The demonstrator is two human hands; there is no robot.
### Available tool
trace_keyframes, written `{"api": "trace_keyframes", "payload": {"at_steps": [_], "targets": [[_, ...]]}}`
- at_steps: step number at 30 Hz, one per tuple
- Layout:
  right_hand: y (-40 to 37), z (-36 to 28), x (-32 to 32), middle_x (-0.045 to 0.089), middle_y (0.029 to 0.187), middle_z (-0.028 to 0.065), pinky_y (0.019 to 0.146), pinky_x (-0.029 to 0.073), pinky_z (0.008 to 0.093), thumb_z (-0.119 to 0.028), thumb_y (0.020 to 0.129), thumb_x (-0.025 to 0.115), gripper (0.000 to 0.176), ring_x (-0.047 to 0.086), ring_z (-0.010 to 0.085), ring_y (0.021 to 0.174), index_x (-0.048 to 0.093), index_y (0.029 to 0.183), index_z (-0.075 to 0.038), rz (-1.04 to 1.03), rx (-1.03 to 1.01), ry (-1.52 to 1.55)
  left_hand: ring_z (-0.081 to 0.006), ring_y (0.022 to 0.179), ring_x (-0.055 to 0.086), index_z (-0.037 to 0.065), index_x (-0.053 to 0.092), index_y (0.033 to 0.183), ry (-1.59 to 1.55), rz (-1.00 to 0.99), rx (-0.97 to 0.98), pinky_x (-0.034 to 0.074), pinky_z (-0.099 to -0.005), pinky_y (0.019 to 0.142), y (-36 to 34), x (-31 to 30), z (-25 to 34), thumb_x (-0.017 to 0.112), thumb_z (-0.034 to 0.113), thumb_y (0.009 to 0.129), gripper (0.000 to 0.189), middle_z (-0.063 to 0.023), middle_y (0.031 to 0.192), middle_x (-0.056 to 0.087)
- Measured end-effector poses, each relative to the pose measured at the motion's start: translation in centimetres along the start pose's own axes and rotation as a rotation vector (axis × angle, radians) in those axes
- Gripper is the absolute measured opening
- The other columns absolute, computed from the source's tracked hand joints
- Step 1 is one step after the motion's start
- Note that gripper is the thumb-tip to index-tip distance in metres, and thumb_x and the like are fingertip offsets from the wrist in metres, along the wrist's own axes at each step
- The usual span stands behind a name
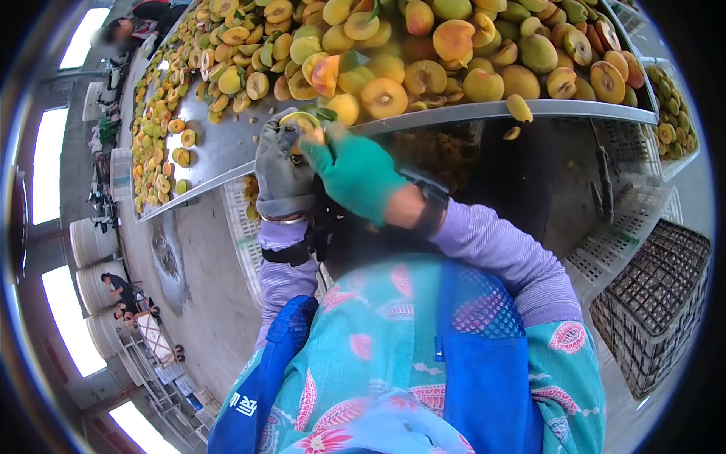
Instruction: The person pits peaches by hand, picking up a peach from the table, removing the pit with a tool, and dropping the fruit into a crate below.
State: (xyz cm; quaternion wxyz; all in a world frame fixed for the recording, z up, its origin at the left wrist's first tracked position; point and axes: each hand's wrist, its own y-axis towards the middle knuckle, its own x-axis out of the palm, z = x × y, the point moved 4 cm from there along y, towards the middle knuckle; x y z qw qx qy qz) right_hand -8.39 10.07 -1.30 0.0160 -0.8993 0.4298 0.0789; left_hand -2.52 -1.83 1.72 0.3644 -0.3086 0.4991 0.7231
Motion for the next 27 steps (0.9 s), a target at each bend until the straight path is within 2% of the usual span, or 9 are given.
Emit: {"api": "trace_keyframes", "payload": {"at_steps": [2,6,7,10,12,17,20,24,27], "targets": [[-0.7,0.2,-0.1,0.061,0.070,0.0199,0.057,0.046,0.0444,-0.037,0.098,0.050,0.037,0.061,0.0365,0.064,0.054,0.097,-0.001,-0.029,0.017,-0.090,-0.0189,0.095,0.063,0.001,0.060,0.107,-0.953,0.107,-0.507,0.052,-0.0337,0.082,-1.1,2.3,-0.9,0.060,0.010,0.091,0.019,-0.0098,0.107,0.064],[-1.2,0.7,-0.1,0.061,0.071,0.0229,0.057,0.045,0.0482,-0.037,0.098,0.047,0.036,0.060,0.0420,0.066,0.052,0.100,-0.001,-0.076,0.061,-0.162,-0.0200,0.090,0.065,0.001,0.060,0.103,-0.473,0.049,-0.247,0.053,-0.0320,0.079,-1.3,2.1,-0.3,0.054,0.012,0.095,0.015,-0.0109,0.104,0.064],[-1.3,0.8,0.0,0.061,0.071,0.0229,0.056,0.045,0.0481,-0.037,0.098,0.047,0.036,0.060,0.0421,0.066,0.052,0.100,-0.001,-0.074,0.069,-0.131,-0.0197,0.089,0.065,0.001,0.060,0.104,-0.607,0.070,-0.329,0.053,-0.0314,0.079,-1.5,2.1,-0.2,0.052,0.013,0.096,0.016,-0.0108,0.103,0.064],[-1.3,1.0,0.1,0.061,0.071,0.0230,0.056,0.045,0.0477,-0.037,0.098,0.047,0.037,0.060,0.0425,0.066,0.052,0.101,-0.001,-0.074,0.089,-0.074,-0.0187,0.088,0.065,0.001,0.061,0.107,-0.469,0.035,-0.194,0.053,-0.0304,0.079,-0.5,0.8,1.6,0.048,0.018,0.098,0.023,-0.0109,0.101,0.064],[-1.4,1.0,0.1,0.060,0.071,0.0231,0.057,0.045,0.0476,-0.038,0.098,0.047,0.038,0.060,0.0427,0.066,0.053,0.102,0.000,-0.081,0.104,-0.058,-0.0179,0.088,0.064,0.000,0.061,0.110,-0.500,0.013,-0.218,0.053,-0.0300,0.078,-0.5,0.8,1.8,0.047,0.022,0.099,0.028,-0.0106,0.099,0.064],[-1.7,-0.2,-0.8,0.060,0.070,0.0233,0.057,0.046,0.0469,-0.039,0.099,0.046,0.040,0.059,0.0419,0.065,0.054,0.101,-0.001,-0.081,0.084,-0.110,-0.0171,0.086,0.063,-0.001,0.061,0.112,-1.226,0.081,-0.713,0.053,-0.0305,0.078,-0.8,2.8,0.4,0.048,0.027,0.099,0.033,-0.0098,0.097,0.066],[-1.5,0.3,-0.6,0.060,0.072,0.0248,0.057,0.045,0.0474,-0.040,0.099,0.046,0.040,0.059,0.0423,0.065,0.054,0.100,0.000,-0.109,0.124,-0.136,-0.0172,0.085,0.063,-0.001,0.061,0.110,-1.181,0.091,-0.700,0.052,-0.0306,0.077,-0.9,3.2,0.3,0.048,0.027,0.099,0.033,-0.0091,0.098,0.066],[-1.9,0.2,0.6,0.061,0.074,0.0195,0.060,0.047,0.0403,-0.039,0.099,0.046,0.040,0.062,0.0315,0.067,0.056,0.102,0.000,-0.189,0.353,0.216,-0.0163,0.085,0.062,-0.002,0.061,0.107,-0.939,0.277,-0.413,0.051,-0.0272,0.076,-1.0,3.0,1.7,0.048,0.020,0.099,0.027,-0.0095,0.099,0.065],[-0.9,1.4,-0.4,0.061,0.074,0.0152,0.054,0.046,0.0386,-0.039,0.100,0.044,0.040,0.061,0.0268,0.063,0.055,0.103,0.000,-0.240,0.210,0.189,-0.0171,0.083,0.063,-0.003,0.060,0.104,-1.255,0.294,-0.565,0.053,-0.0292,0.072,-0.5,3.5,2.5,0.051,0.015,0.096,0.021,-0.0096,0.100,0.064]]}}
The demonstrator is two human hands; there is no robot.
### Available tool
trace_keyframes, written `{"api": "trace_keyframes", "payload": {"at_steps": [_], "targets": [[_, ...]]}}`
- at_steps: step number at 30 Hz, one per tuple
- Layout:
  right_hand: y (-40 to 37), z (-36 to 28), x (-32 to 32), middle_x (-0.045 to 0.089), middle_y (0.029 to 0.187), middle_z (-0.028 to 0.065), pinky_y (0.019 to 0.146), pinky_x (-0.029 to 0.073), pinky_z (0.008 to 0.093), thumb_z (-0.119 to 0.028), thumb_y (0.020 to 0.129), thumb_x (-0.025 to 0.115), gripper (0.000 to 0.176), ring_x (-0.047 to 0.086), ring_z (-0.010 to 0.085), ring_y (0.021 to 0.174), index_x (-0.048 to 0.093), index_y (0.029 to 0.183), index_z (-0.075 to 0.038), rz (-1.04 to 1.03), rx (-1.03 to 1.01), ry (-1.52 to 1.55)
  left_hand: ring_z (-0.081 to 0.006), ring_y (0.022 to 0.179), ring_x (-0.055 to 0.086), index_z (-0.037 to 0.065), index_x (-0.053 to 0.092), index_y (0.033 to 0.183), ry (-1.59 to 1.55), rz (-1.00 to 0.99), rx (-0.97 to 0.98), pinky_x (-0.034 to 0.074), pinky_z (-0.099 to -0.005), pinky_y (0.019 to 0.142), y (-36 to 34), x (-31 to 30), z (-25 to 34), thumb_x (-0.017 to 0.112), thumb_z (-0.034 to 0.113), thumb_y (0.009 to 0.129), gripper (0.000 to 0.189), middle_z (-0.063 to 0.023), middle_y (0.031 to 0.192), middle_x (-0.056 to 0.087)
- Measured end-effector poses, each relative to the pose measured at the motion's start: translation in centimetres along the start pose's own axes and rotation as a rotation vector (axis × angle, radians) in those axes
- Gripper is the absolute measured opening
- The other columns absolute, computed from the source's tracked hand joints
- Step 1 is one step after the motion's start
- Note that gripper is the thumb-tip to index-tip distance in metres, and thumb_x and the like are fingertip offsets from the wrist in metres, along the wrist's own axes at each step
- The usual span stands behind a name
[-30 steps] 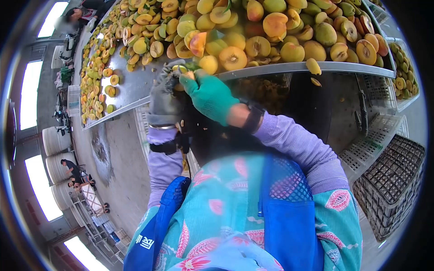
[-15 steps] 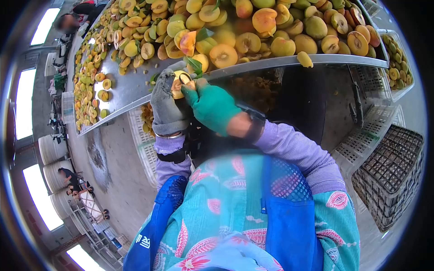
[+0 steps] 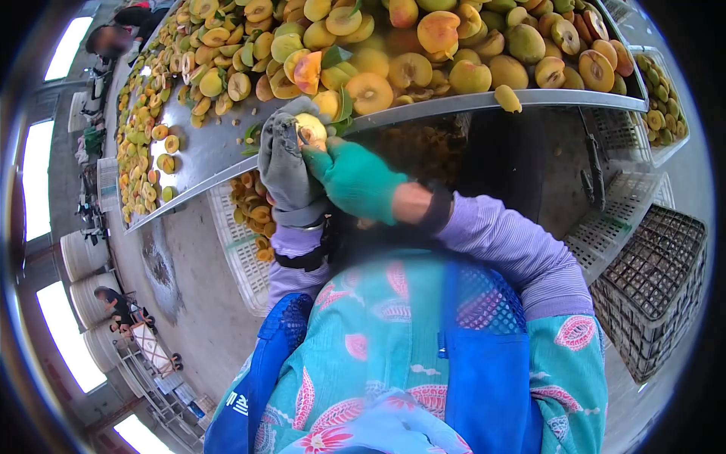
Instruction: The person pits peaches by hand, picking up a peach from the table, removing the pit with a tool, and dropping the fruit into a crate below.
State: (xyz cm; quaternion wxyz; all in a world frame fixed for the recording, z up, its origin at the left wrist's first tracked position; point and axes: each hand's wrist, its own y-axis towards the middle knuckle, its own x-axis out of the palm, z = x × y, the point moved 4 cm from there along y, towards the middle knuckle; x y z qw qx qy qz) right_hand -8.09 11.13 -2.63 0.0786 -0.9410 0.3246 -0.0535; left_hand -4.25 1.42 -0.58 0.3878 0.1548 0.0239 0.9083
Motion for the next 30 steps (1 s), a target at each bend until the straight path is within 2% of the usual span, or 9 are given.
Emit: {"api": "trace_keyframes", "payload": {"at_steps": [2,6,12,19,20,22,24,26,30], "targets": [[0.3,0.3,-1.3,0.059,0.071,0.0084,0.052,0.045,0.0316,-0.039,0.100,0.046,0.038,0.059,0.0177,0.062,0.056,0.102,-0.002,0.008,-0.124,-0.323,-0.0216,0.087,0.063,-0.001,0.059,0.107,0.291,-0.247,0.055,0.053,-0.0330,0.077,0.9,-0.3,0.7,0.046,0.023,0.099,0.028,-0.0125,0.101,0.063],[-1.6,-2.5,1.3,0.051,0.067,-0.0032,0.039,0.040,0.0225,-0.046,0.096,0.051,0.040,0.047,0.0086,0.046,0.059,0.090,-0.007,-0.081,0.511,0.794,-0.0231,0.081,0.064,-0.001,0.060,0.103,0.050,-0.232,-0.185,0.055,-0.0322,0.071,1.6,0.7,0.9,0.043,0.028,0.100,0.034,-0.0130,0.096,0.063],[-1.3,-1.5,0.3,0.046,0.058,-0.0038,0.039,0.033,0.0228,-0.039,0.098,0.050,0.028,0.040,0.0087,0.042,0.053,0.090,-0.013,-0.377,0.416,1.090,-0.0170,0.072,0.063,-0.002,0.063,0.097,0.175,-0.284,-0.479,0.053,-0.0288,0.064,2.6,1.4,0.6,0.047,0.028,0.098,0.034,-0.0097,0.080,0.063],[-1.8,-1.9,1.1,0.037,0.053,-0.0085,0.044,0.034,0.0233,-0.047,0.101,0.039,0.037,0.039,0.0073,0.045,0.053,0.093,-0.013,-0.592,0.436,1.189,-0.0176,0.073,0.062,-0.002,0.063,0.096,0.486,-0.662,0.091,0.051,-0.0277,0.069,3.5,1.9,2.2,0.046,0.026,0.097,0.033,-0.0104,0.077,0.062],[-1.8,-2.1,1.4,0.037,0.054,-0.0087,0.044,0.034,0.0235,-0.047,0.101,0.039,0.037,0.039,0.0071,0.045,0.053,0.093,-0.013,-0.754,0.420,1.376,-0.0175,0.078,0.061,0.004,0.063,0.095,-0.018,-0.424,-0.419,0.050,-0.0285,0.070,2.5,0.8,1.0,0.046,0.027,0.099,0.029,-0.0073,0.087,0.063],[-1.8,-2.9,2.5,0.037,0.054,-0.0087,0.044,0.034,0.0242,-0.046,0.102,0.037,0.039,0.038,0.0065,0.044,0.053,0.094,-0.011,-0.846,0.385,1.373,-0.0183,0.080,0.060,0.007,0.061,0.102,-0.414,-0.222,-0.565,0.050,-0.0290,0.069,1.0,-1.6,0.8,0.049,0.030,0.098,0.026,-0.0070,0.092,0.062],[-2.5,-3.3,2.8,0.037,0.053,-0.0083,0.044,0.035,0.0249,-0.046,0.102,0.035,0.040,0.038,0.0063,0.043,0.052,0.094,-0.010,-0.942,0.380,1.416,-0.0198,0.085,0.060,0.011,0.057,0.111,-0.153,0.199,-0.266,0.052,-0.0313,0.066,0.0,-5.8,0.7,0.053,0.036,0.094,0.030,-0.0078,0.100,0.061],[-2.8,-3.1,0.7,0.039,0.053,-0.0076,0.043,0.035,0.0251,-0.046,0.102,0.034,0.040,0.041,0.0069,0.043,0.051,0.093,-0.011,-1.000,0.344,1.382,-0.0211,0.088,0.061,0.011,0.057,0.112,-0.599,-0.025,-0.390,0.054,-0.0329,0.071,0.2,-12.4,2.0,0.056,0.032,0.093,0.028,-0.0104,0.104,0.062],[-1.1,2.2,-2.6,0.046,0.055,-0.0039,0.038,0.039,0.0244,-0.044,0.099,0.046,0.034,0.044,0.0096,0.040,0.052,0.090,-0.011,-0.383,0.648,1.213,-0.0164,0.088,0.063,0.004,0.057,0.121,1.052,0.231,-0.238,0.051,-0.0322,0.077,2.1,-16.8,5.8,0.060,0.028,0.091,0.038,-0.0089,0.099,0.066]]}}
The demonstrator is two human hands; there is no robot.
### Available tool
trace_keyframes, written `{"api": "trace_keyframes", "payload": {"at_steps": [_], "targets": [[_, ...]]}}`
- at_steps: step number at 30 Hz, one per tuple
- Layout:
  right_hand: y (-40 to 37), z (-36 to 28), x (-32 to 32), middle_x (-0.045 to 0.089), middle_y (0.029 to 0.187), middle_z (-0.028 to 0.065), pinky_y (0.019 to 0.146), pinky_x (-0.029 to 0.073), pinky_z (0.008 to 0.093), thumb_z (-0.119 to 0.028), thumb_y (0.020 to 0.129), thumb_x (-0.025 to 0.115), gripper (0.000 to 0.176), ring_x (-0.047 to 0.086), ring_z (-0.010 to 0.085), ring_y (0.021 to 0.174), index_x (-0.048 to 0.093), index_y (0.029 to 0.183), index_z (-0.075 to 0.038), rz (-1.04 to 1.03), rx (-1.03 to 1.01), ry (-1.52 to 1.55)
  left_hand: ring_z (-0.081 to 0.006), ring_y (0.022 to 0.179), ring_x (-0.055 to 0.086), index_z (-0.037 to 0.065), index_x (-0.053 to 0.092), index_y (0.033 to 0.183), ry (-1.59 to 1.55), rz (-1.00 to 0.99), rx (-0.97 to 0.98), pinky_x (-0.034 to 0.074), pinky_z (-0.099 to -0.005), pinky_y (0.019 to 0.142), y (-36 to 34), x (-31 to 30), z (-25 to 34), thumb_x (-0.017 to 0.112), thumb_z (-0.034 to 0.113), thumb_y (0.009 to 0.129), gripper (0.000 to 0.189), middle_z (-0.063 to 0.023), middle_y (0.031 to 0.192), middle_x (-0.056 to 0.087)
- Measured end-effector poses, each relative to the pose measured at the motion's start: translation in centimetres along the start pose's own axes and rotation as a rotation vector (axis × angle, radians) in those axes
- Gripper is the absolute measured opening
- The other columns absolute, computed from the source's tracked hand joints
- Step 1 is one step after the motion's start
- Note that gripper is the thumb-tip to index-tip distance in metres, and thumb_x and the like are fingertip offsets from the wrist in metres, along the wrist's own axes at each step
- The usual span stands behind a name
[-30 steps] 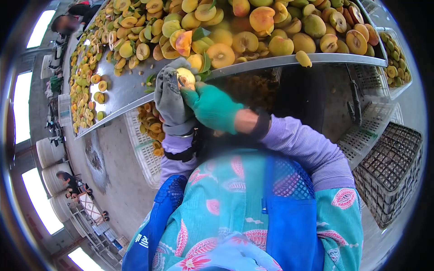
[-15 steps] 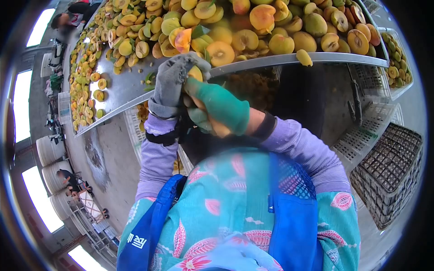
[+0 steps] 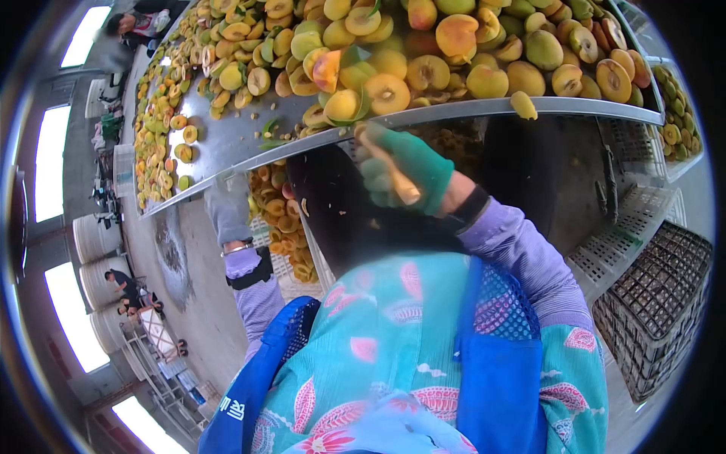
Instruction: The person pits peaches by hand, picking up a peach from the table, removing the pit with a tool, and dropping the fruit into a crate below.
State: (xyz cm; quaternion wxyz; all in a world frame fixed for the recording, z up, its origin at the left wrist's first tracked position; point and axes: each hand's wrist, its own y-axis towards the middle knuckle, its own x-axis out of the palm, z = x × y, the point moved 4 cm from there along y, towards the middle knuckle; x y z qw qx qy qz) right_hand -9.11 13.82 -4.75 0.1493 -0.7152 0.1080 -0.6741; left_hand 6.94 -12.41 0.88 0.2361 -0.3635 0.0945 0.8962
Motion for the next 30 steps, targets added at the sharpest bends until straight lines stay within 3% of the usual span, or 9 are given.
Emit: {"api": "trace_keyframes", "payload": {"at_steps": [1,3,8,11,14,17,20,25,30], "targets": [[0.0,-0.2,0.2,0.047,0.055,-0.0034,0.038,0.038,0.0249,-0.044,0.098,0.046,0.034,0.044,0.0098,0.040,0.052,0.090,-0.011,0.025,-0.012,-0.060,-0.0166,0.088,0.063,0.003,0.059,0.119,0.319,0.021,0.133,0.051,-0.0325,0.077,0.6,0.7,2.6,0.060,0.028,0.091,0.037,-0.0096,0.098,0.066],[-0.1,0.5,1.0,0.048,0.056,-0.0025,0.036,0.037,0.0259,-0.044,0.097,0.048,0.034,0.045,0.0103,0.040,0.053,0.089,-0.011,0.087,-0.016,-0.182,-0.0212,0.090,0.063,0.002,0.062,0.114,-0.476,-0.226,0.247,0.050,-0.0367,0.082,-0.2,6.6,9.4,0.060,0.031,0.090,0.038,-0.0128,0.100,0.066],[-2.0,-1.0,3.1,0.051,0.063,0.0031,0.042,0.038,0.0289,-0.043,0.096,0.050,0.035,0.047,0.0127,0.050,0.055,0.085,-0.010,0.427,-0.346,-0.524,-0.0232,0.092,0.065,0.001,0.053,0.125,0.504,-0.057,0.804,0.052,-0.0332,0.077,4.1,14.6,14.5,0.068,0.033,0.083,0.055,-0.0159,0.103,0.065],[-1.1,-2.5,2.4,0.055,0.065,0.0133,0.045,0.042,0.0368,-0.042,0.096,0.050,0.038,0.055,0.0229,0.053,0.053,0.087,-0.006,0.472,-0.747,-0.986,-0.0277,0.100,0.063,0.004,0.061,0.119,-0.567,-0.523,-0.012,0.052,-0.0376,0.087,1.7,10.8,13.6,0.065,0.010,0.081,0.039,-0.0163,0.109,0.063],[0.4,-2.6,3.7,0.057,0.066,0.0227,0.050,0.045,0.0450,-0.040,0.097,0.050,0.039,0.061,0.0347,0.058,0.052,0.088,-0.002,0.545,-0.978,-1.429,-0.0246,0.097,0.064,-0.001,0.057,0.119,-0.749,-0.518,0.187,0.054,-0.0335,0.084,0.0,10.1,10.5,0.064,0.003,0.084,0.036,-0.0116,0.108,0.063],[1.0,-2.3,4.5,0.057,0.064,0.0241,0.051,0.045,0.0481,-0.037,0.097,0.050,0.036,0.059,0.0419,0.060,0.050,0.088,-0.002,0.572,-0.946,-1.615,-0.0232,0.092,0.064,-0.004,0.055,0.116,-0.049,-0.058,1.091,0.054,-0.0318,0.080,-2.8,10.0,10.7,0.061,0.003,0.088,0.029,-0.0108,0.107,0.063],[0.8,-2.5,3.9,0.057,0.061,0.0224,0.052,0.046,0.0494,-0.034,0.097,0.051,0.034,0.059,0.0425,0.059,0.050,0.087,-0.001,0.651,-0.988,-1.711,-0.0227,0.095,0.064,0.000,0.058,0.110,-0.558,-0.307,0.527,0.053,-0.0334,0.082,-2.6,11.9,10.1,0.057,0.001,0.089,0.022,-0.0121,0.106,0.062],[1.3,-2.0,3.1,0.061,0.073,0.0232,0.059,0.047,0.0484,-0.038,0.097,0.050,0.035,0.061,0.0424,0.071,0.053,0.093,-0.003,0.646,-0.885,-1.805,-0.0193,0.094,0.063,0.000,0.061,0.109,-0.192,-0.278,0.771,0.052,-0.0313,0.081,-3.7,12.1,12.0,0.051,0.014,0.095,0.022,-0.0094,0.102,0.064],[1.2,-0.4,3.6,0.058,0.069,0.0211,0.054,0.047,0.0446,-0.034,0.097,0.050,0.033,0.058,0.0387,0.060,0.055,0.096,-0.001,0.606,-0.870,-1.678,-0.0082,0.071,0.056,-0.001,0.065,0.097,-0.701,-0.185,0.324,0.047,-0.0229,0.063,-3.9,12.9,10.6,0.052,0.023,0.099,0.028,-0.0031,0.081,0.064]]}}
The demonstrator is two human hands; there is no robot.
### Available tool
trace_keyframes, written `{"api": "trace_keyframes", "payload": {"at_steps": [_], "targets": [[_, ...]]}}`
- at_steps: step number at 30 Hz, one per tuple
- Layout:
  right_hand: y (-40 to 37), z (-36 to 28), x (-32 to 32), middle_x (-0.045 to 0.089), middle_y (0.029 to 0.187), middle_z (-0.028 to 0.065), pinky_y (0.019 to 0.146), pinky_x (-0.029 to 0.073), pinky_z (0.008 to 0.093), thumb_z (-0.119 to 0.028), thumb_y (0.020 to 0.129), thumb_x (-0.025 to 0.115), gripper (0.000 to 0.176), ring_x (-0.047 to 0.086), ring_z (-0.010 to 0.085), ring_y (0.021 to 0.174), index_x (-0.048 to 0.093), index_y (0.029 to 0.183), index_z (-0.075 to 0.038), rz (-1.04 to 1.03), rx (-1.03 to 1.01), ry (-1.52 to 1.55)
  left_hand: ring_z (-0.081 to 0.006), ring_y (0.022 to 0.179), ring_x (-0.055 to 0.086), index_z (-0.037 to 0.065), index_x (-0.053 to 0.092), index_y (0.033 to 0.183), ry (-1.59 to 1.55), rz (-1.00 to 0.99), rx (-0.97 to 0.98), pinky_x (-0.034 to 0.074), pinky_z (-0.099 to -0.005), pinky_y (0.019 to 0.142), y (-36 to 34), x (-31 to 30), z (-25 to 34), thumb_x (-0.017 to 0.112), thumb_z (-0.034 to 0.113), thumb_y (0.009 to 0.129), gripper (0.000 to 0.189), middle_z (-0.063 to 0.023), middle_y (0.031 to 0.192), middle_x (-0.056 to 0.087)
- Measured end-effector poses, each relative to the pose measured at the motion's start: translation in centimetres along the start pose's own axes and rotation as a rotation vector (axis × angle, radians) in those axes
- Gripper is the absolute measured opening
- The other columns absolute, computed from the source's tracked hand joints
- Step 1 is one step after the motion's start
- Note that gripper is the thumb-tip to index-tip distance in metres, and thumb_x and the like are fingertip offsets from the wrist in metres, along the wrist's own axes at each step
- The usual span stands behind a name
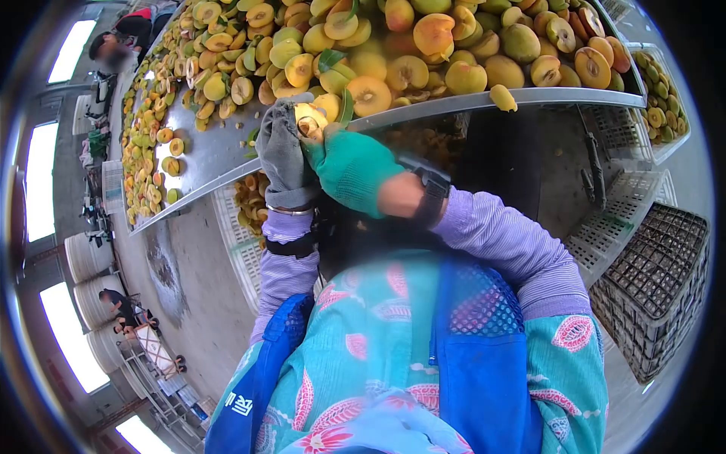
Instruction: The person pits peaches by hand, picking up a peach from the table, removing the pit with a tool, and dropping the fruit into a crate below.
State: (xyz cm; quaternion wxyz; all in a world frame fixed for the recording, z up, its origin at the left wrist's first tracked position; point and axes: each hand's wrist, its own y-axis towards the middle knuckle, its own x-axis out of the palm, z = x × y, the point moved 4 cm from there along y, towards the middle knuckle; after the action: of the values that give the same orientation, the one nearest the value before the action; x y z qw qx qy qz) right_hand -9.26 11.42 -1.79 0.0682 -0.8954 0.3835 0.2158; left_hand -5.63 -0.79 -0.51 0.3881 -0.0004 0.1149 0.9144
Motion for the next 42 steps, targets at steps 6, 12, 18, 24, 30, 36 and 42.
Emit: {"api": "trace_keyframes", "payload": {"at_steps": [6,12,18,24,30,36,42], "targets": [[-0.6,-0.9,0.0,0.052,0.062,0.0026,0.043,0.042,0.0279,-0.040,0.097,0.049,0.036,0.050,0.0147,0.046,0.055,0.091,-0.005,-0.451,0.568,1.139,-0.0064,0.069,0.054,-0.002,0.067,0.097,-0.118,-0.031,-0.037,0.044,-0.0212,0.062,0.0,0.7,-0.6,0.053,0.023,0.099,0.029,-0.0016,0.081,0.065],[-1.1,-1.6,0.9,0.048,0.061,-0.0013,0.041,0.038,0.0255,-0.046,0.097,0.048,0.040,0.043,0.0102,0.043,0.054,0.091,-0.007,-0.281,0.595,1.218,-0.0055,0.075,0.055,0.000,0.068,0.099,-0.103,-0.145,-0.043,0.045,-0.0201,0.065,0.5,0.8,0.5,0.054,0.021,0.098,0.025,-0.0020,0.086,0.065],[-1.4,-1.2,1.4,0.045,0.061,-0.0019,0.041,0.039,0.0264,-0.046,0.096,0.050,0.040,0.043,0.0096,0.042,0.053,0.089,-0.007,-0.331,0.526,1.019,-0.0081,0.074,0.057,-0.002,0.065,0.101,-0.173,-0.126,-0.095,0.048,-0.0219,0.065,-0.4,-0.6,-0.9,0.052,0.023,0.098,0.029,-0.0051,0.085,0.065],[-1.7,-2.4,2.0,0.045,0.061,-0.0023,0.039,0.038,0.0259,-0.043,0.096,0.052,0.035,0.045,0.0090,0.045,0.052,0.088,-0.009,-0.356,0.525,1.172,-0.0173,0.081,0.063,-0.003,0.064,0.102,-0.132,-0.186,-0.121,0.051,-0.0294,0.075,-0.5,-1.6,-0.1,0.046,0.023,0.099,0.032,-0.0103,0.091,0.067],[-1.7,-2.7,2.6,0.044,0.060,-0.0022,0.041,0.037,0.0263,-0.045,0.096,0.050,0.035,0.043,0.0100,0.045,0.052,0.088,-0.012,-0.556,0.672,1.473,-0.0129,0.068,0.060,-0.003,0.065,0.100,-0.164,-0.150,-0.013,0.049,-0.0244,0.062,-0.7,-1.1,1.1,0.052,0.027,0.099,0.032,-0.0087,0.080,0.065],[-1.3,-4.0,2.6,0.042,0.055,-0.0051,0.041,0.036,0.0266,-0.043,0.100,0.042,0.034,0.040,0.0106,0.042,0.053,0.088,-0.013,-0.931,0.521,1.869,-0.0185,0.068,0.062,-0.001,0.062,0.106,-0.416,-0.190,-0.376,0.052,-0.0277,0.063,-1.0,-1.3,2.2,0.054,0.043,0.094,0.046,-0.0119,0.081,0.065],[-2.4,-3.9,-0.2,0.041,0.054,-0.0062,0.044,0.036,0.0233,-0.049,0.099,0.041,0.038,0.040,0.0078,0.043,0.048,0.097,-0.012,-0.946,0.408,1.831,-0.0211,0.074,0.063,0.000,0.061,0.106,-0.538,-0.133,-0.531,0.051,-0.0292,0.060,-2.7,-13.1,-0.4,0.057,0.036,0.091,0.040,-0.0136,0.092,0.065]]}}
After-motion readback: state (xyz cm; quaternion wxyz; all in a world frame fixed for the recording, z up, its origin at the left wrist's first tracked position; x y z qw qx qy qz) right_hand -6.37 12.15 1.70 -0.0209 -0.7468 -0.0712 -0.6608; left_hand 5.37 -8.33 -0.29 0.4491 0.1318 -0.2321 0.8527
